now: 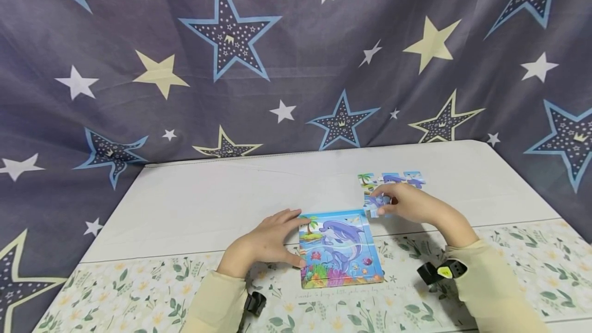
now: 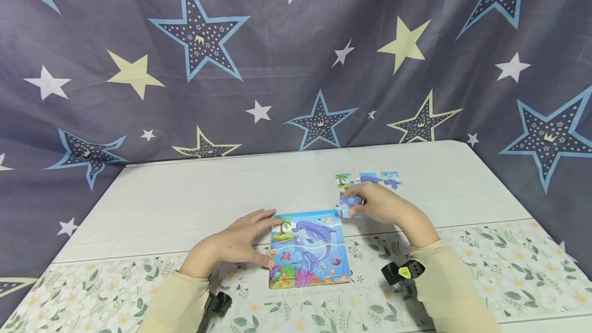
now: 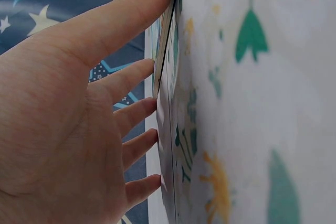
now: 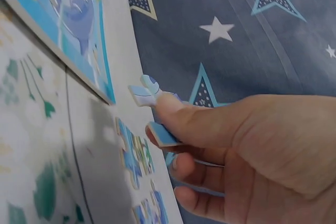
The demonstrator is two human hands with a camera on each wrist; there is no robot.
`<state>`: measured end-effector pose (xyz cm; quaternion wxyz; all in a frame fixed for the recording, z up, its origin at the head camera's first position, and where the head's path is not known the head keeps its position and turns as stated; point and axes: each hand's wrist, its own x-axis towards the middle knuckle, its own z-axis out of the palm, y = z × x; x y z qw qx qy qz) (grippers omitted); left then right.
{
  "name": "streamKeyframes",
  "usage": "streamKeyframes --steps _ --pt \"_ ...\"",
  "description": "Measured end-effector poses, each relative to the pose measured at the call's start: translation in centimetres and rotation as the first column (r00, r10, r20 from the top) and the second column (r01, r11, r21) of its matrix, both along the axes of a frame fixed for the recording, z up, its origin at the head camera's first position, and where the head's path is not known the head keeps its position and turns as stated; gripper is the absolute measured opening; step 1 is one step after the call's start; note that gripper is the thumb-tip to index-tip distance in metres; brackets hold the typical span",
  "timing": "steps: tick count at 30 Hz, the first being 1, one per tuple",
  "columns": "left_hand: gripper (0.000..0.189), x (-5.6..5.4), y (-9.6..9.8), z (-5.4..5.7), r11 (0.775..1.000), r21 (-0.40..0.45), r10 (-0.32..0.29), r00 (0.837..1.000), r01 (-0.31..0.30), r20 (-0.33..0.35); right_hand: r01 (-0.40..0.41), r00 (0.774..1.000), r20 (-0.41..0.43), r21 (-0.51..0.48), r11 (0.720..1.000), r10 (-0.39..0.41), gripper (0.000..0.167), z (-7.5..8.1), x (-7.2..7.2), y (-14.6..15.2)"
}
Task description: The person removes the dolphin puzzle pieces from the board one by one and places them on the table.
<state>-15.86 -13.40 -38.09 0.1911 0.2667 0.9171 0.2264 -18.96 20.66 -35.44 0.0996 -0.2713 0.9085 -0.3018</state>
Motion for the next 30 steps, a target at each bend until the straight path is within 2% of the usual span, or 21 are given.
streamKeyframes --steps 7,15,23,30 --pt "0.091 0.0 -0.1 0.0 1.0 0.004 -0.003 1.0 0.003 0.003 0.074 0.997 0.002 0.0 0.997 -0.074 0.032 0.1 -0.4 1.5" --pt "0.09 -0.1 -0.1 -0.2 1.0 0.005 -0.004 1.0 0.004 -0.004 0.171 0.984 -0.058 -0.002 0.985 -0.171 0.031 0.0 -0.7 2.9" --pt "0.091 0.0 -0.1 -0.1 1.0 0.008 -0.005 1.0 0.005 -0.005 0.316 0.936 -0.149 -0.038 0.948 -0.318 0.024 -0.6 -1.2 4.4" --pt "0.091 0.0 -0.1 -0.1 1.0 0.01 -0.001 1.0 0.001 0.001 0.382 0.911 -0.16 -0.024 0.924 -0.381 0.023 -0.9 -1.4 5.6"
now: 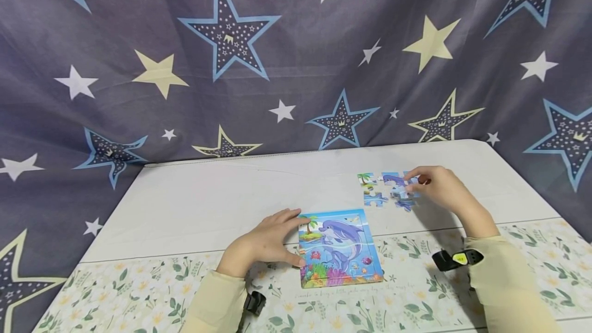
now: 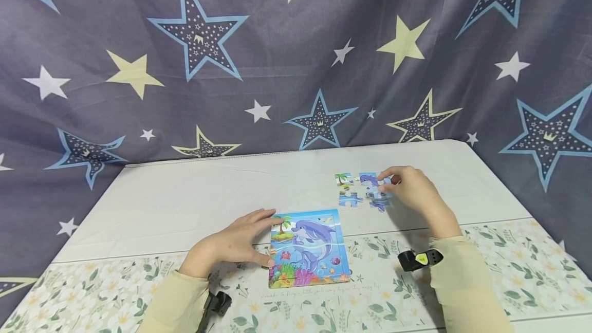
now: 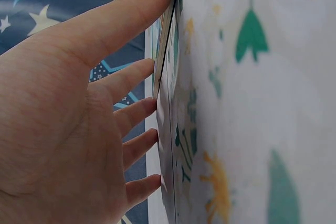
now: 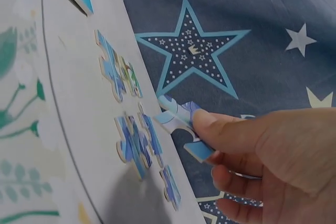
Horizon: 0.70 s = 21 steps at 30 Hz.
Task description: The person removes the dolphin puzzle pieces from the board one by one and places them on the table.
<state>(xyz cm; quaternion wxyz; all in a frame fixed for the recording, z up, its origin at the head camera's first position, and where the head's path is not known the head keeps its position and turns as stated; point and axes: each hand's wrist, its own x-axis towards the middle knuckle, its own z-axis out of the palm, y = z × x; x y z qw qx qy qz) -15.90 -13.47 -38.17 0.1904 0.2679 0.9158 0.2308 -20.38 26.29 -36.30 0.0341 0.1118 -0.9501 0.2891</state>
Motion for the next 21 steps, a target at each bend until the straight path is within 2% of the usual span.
streamKeyframes --steps 12,21 --pt "0.092 0.0 0.0 0.0 1.0 -0.002 0.009 1.0 -0.009 0.001 0.058 0.996 0.067 0.031 0.998 -0.06 0.026 0.0 -0.2 2.0" --pt "0.091 0.0 0.0 -0.1 1.0 -0.003 -0.001 1.0 0.001 -0.007 0.128 0.982 0.135 0.057 0.99 -0.134 0.036 0.0 -0.3 3.0"
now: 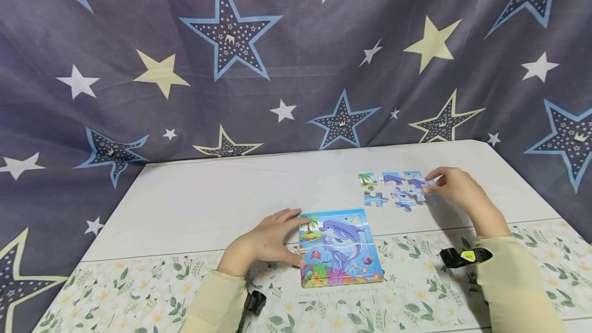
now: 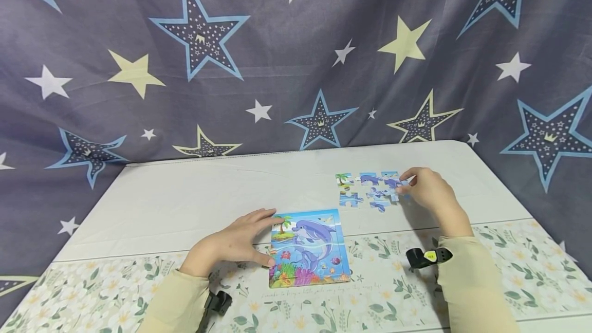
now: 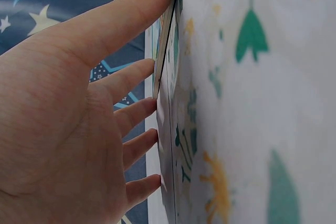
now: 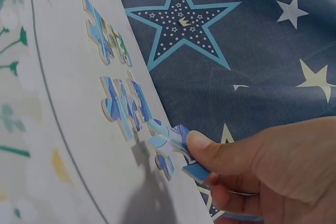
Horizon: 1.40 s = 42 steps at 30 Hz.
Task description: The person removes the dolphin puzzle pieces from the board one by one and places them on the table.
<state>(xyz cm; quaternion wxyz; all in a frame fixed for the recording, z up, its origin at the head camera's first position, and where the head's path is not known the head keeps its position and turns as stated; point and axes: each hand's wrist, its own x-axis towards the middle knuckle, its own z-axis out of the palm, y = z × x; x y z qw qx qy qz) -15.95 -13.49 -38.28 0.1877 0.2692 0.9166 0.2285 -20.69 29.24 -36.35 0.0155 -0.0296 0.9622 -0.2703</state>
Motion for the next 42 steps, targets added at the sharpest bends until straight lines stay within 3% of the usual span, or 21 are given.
streamKeyframes --steps 14,28,42 --pt "0.091 0.1 0.0 0.0 1.0 -0.006 0.007 1.0 -0.007 0.006 0.065 0.996 0.061 0.035 0.997 -0.068 0.038 -0.7 0.1 0.7" --pt "0.092 0.0 0.0 -0.1 1.0 -0.009 0.001 1.0 -0.001 0.003 0.035 0.998 0.057 0.043 0.998 -0.038 0.039 -1.8 0.0 0.8" --pt "0.092 0.0 0.1 0.1 1.0 -0.014 0.012 1.0 -0.011 0.009 0.068 0.995 0.068 0.076 0.995 -0.073 0.042 -1.4 0.0 0.6"
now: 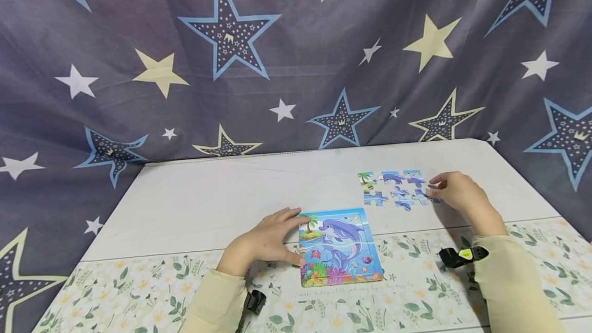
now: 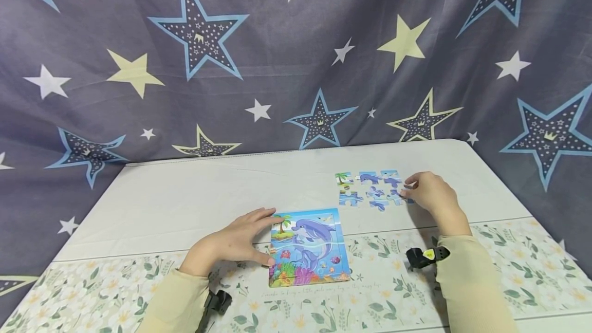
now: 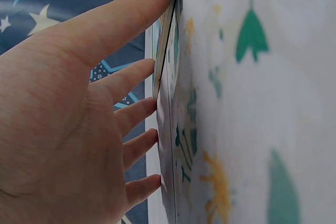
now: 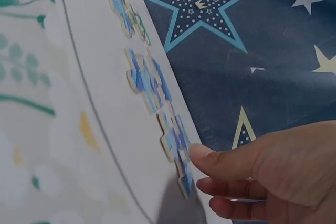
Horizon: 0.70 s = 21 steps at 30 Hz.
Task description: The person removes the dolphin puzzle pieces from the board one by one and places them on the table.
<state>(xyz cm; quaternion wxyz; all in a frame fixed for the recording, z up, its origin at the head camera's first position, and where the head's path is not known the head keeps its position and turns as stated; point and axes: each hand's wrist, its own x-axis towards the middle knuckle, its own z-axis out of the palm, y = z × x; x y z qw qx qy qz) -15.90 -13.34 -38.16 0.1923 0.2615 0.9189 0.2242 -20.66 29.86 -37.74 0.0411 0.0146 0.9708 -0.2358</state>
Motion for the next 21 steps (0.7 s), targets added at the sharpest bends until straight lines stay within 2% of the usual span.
streamKeyframes --steps 11,21 --pt "0.091 -0.1 -0.1 0.0 1.0 -0.004 -0.004 1.0 0.004 0.002 -0.085 0.991 -0.112 -0.078 0.993 0.076 0.032 1.5 0.2 -3.4" --pt "0.091 0.0 0.0 0.1 1.0 -0.005 -0.004 1.0 0.004 0.009 -0.164 0.978 -0.151 -0.132 0.978 0.144 0.025 2.1 0.7 -7.1"
